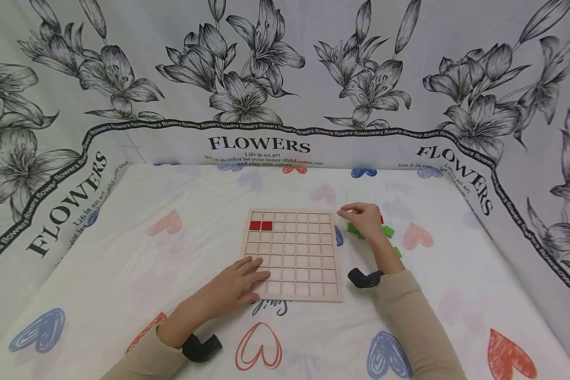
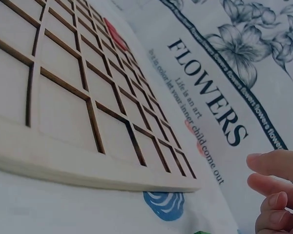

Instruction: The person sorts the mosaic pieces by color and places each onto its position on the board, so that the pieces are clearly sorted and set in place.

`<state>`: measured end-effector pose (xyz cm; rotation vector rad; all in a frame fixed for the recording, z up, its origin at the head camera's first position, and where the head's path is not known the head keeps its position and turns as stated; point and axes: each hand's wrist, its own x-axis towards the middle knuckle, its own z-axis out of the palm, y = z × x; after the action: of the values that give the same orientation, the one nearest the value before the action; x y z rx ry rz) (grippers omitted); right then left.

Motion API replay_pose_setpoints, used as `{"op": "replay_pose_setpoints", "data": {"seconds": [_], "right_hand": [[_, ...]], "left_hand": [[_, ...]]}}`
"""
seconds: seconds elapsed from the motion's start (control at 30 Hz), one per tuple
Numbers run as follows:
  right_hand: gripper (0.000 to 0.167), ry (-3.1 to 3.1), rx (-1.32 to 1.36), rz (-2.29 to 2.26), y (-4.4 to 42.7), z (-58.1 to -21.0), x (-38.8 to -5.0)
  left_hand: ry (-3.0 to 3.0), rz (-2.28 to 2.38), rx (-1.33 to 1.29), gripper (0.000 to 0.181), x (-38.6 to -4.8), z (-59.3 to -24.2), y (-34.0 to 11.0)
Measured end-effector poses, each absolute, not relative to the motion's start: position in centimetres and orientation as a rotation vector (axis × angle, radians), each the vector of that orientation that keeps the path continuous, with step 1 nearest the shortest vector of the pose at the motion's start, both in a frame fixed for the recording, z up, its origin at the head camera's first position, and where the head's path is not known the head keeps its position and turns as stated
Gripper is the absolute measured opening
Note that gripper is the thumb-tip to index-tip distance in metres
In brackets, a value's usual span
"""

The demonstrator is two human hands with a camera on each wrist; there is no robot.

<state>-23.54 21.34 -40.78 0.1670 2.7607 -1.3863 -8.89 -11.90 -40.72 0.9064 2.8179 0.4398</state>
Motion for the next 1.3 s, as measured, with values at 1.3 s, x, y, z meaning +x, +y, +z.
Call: {"op": "replay_pose_setpoints", "data": {"seconds": [1.3], "right_hand": [[0.055,2.629,0.801,-1.432,26.9,-42.5,-26.1]], "left_hand": [[2.83,0.413,0.926,0.046,-8.9,-40.9,-11.9]]}}
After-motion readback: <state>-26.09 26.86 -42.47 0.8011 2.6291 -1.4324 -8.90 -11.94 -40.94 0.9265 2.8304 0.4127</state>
